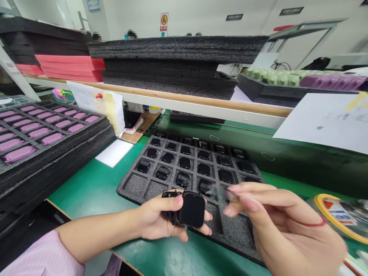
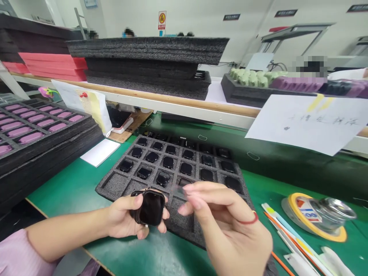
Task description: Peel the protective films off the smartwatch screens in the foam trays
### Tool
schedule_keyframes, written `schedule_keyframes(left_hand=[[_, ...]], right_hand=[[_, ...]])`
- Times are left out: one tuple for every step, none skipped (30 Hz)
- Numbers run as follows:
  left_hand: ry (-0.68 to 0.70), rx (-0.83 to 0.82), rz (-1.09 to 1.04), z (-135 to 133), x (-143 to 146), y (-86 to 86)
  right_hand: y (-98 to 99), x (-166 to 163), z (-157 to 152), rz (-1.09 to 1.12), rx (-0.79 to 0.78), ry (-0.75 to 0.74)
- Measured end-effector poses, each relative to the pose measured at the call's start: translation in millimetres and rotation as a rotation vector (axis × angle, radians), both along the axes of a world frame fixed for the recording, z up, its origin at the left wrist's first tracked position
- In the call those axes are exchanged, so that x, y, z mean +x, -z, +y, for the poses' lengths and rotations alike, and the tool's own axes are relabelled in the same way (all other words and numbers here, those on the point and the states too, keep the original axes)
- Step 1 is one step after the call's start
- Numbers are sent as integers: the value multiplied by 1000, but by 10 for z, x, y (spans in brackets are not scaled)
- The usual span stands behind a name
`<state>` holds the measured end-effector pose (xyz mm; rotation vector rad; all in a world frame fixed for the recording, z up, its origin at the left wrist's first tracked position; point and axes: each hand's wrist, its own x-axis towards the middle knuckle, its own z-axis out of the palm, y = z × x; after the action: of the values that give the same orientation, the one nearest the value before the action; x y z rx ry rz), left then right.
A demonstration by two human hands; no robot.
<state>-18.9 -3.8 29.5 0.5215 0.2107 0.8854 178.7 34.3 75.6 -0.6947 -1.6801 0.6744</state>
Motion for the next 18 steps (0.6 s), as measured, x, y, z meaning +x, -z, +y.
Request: schedule_keyframes(left_hand=[[8,17,-10,-2,-4,-6],[9,30,-17,-4,-7,-9],[7,41,-19,-5,-10,-11],[5,50,-23,-5,-13,-11],[6,59,-27,-4,-15,-11],[3,68,-33,-2,-16,-11],[2,74,-33,-1,-17,-12],[4,76,-29,0,-17,-15],[7,75,-18,0,-17,-19],[8,72,-9,-1,-17,-24],[6,64,-3,-2,-16,-28],[3,55,-3,-4,-14,-32],[-1,49,-11,-6,-12,-33],[-8,48,-21,-7,-9,-33],[-11,52,-31,-7,-6,-30],[-12,58,-38,-7,-3,-25],[-15,63,-41,-6,0,-19],[-16,64,-40,-5,2,-11]], right_hand=[[-6,12,-17,-17,-12,-25],[-9,18,-31,-72,-8,-72],[-9,16,-41,-146,13,-125],[-4,7,-46,-221,47,-170],[6,-9,-48,-284,80,-197],[20,-29,-47,-333,103,-207],[37,-50,-44,-361,126,-210],[54,-69,-42,-373,145,-216],[70,-83,-40,-379,160,-223],[81,-90,-42,-384,168,-230],[86,-90,-46,-387,171,-236],[83,-81,-55,-384,155,-238],[73,-65,-65,-362,132,-231],[57,-43,-78,-320,99,-208],[35,-15,-90,-267,74,-161],[13,17,-101,-220,64,-98],[-7,51,-109,-203,83,-46],[-21,85,-116,-218,125,-18]])
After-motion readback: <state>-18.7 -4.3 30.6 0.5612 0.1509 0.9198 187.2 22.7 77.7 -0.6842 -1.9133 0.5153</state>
